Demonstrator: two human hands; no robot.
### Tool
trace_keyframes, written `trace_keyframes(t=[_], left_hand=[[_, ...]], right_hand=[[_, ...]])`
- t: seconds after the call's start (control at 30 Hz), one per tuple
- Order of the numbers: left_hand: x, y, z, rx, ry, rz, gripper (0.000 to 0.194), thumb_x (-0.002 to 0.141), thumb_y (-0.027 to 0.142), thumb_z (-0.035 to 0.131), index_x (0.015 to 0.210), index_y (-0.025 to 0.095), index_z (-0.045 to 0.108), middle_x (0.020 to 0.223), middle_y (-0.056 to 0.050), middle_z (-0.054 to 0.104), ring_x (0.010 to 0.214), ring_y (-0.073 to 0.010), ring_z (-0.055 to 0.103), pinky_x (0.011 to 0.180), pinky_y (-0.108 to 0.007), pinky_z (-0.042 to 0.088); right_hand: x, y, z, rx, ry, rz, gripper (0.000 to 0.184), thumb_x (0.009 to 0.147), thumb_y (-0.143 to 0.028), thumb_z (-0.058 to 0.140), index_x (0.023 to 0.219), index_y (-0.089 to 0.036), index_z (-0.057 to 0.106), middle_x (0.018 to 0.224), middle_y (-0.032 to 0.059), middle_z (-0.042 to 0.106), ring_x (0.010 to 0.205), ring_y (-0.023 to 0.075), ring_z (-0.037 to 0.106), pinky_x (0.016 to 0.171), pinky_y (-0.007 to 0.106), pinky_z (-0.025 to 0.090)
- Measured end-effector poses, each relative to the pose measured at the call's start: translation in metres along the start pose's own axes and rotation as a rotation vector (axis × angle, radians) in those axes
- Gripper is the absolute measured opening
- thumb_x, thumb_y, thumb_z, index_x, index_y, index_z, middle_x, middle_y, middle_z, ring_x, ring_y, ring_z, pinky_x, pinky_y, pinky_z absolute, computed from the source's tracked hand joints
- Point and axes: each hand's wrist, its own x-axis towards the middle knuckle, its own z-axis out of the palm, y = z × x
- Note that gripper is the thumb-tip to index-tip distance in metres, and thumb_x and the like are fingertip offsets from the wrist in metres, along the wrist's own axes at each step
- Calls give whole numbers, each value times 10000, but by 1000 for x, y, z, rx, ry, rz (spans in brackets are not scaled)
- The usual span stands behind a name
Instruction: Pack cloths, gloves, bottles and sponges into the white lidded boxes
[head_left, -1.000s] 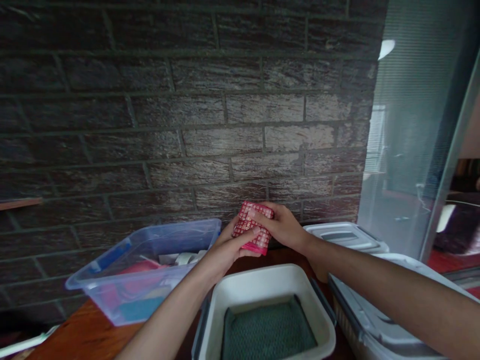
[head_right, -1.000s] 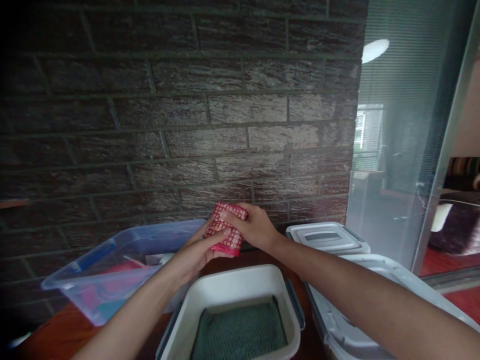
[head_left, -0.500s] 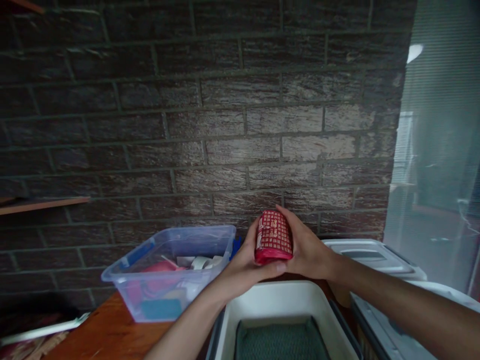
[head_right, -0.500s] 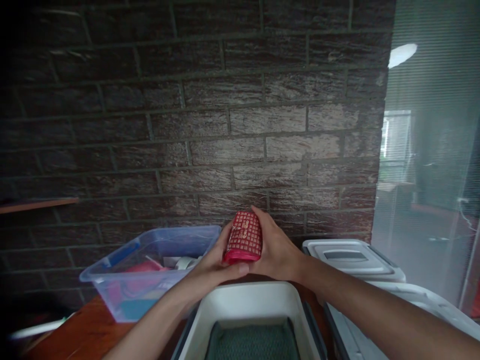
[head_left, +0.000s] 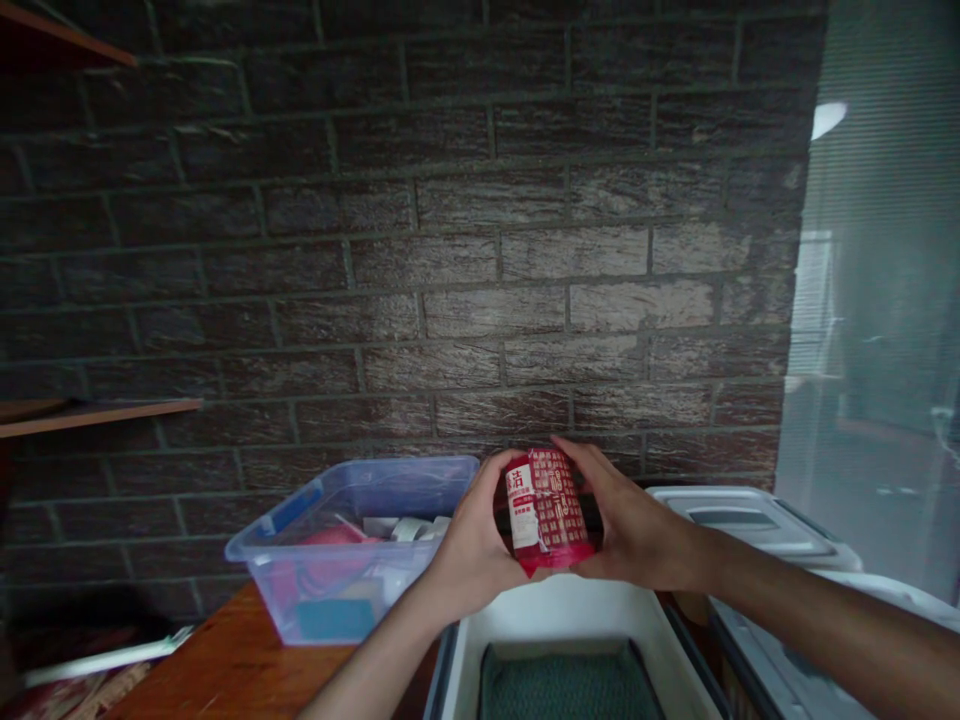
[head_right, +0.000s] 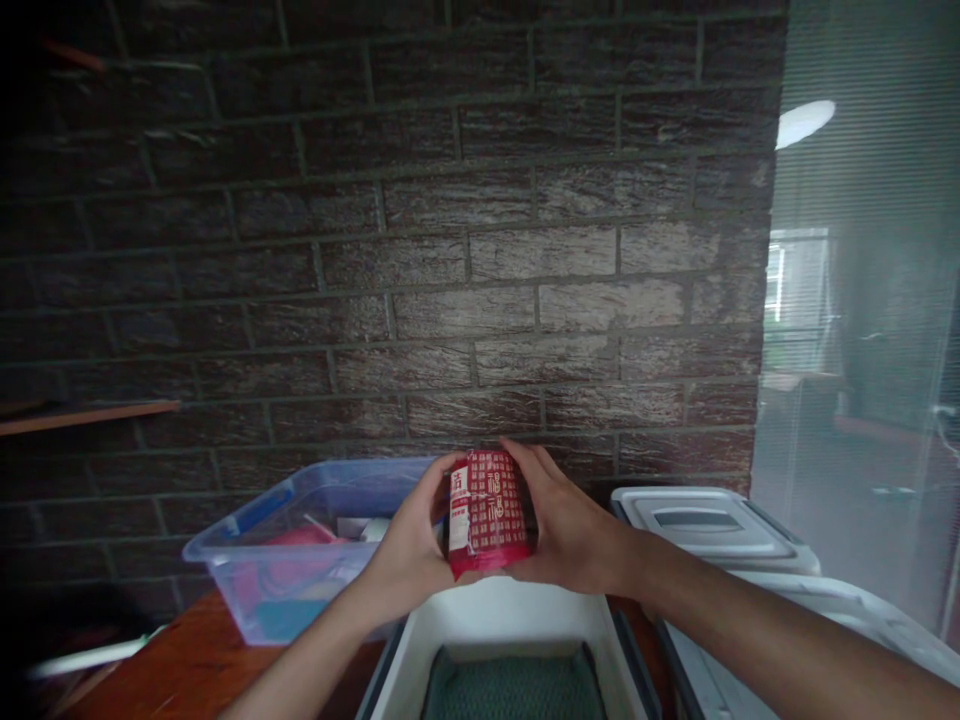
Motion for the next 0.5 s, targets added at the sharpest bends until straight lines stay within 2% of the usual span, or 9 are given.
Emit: trace_keyframes(t=[0.13, 0.27, 0.33, 0.4, 0.5], left_hand=[[-6, 1, -5, 287, 103, 73, 920, 563, 141, 916, 1361, 275, 477, 1358, -80, 542, 1248, -307, 548, 1099, -420, 421], [-13, 3, -6, 434, 129, 111, 887, 591, 161, 885, 1367, 259, 468, 1347, -91, 517, 1258, -310, 522, 1083, -414, 423], [-18, 2, -6, 455, 156, 123, 907, 591, 148, 875, 1385, 259, 451, 1359, -97, 503, 1277, -315, 505, 1094, -422, 411], [-23, 0, -6, 443, 197, 126, 942, 577, 124, 872, 1400, 260, 434, 1374, -103, 494, 1296, -323, 491, 1116, -440, 386], [-30, -5, -6, 298, 221, 43, 969, 569, 106, 870, 1416, 252, 423, 1372, -116, 509, 1290, -335, 507, 1116, -463, 388]], right_hand=[[-13, -13, 2, -6, 6, 109, 1202, 686, -319, 881, 1642, -297, 153, 1595, 140, 356, 1412, 354, 452, 1120, 532, 472], [-30, -43, 8, 148, 66, 195, 1002, 838, -386, 774, 1638, -328, 172, 1565, 134, 443, 1373, 343, 522, 1015, 519, 572], [-39, -56, 13, 151, 106, 215, 921, 877, -400, 735, 1630, -335, 207, 1577, 123, 440, 1391, 354, 506, 1037, 551, 552], [-47, -62, 21, 101, 157, 231, 911, 878, -409, 736, 1626, -335, 221, 1603, 118, 406, 1437, 372, 445, 1114, 606, 470], [-56, -57, 39, 59, 224, 319, 873, 919, -443, 686, 1623, -330, 182, 1624, 117, 371, 1474, 342, 394, 1185, 620, 373]])
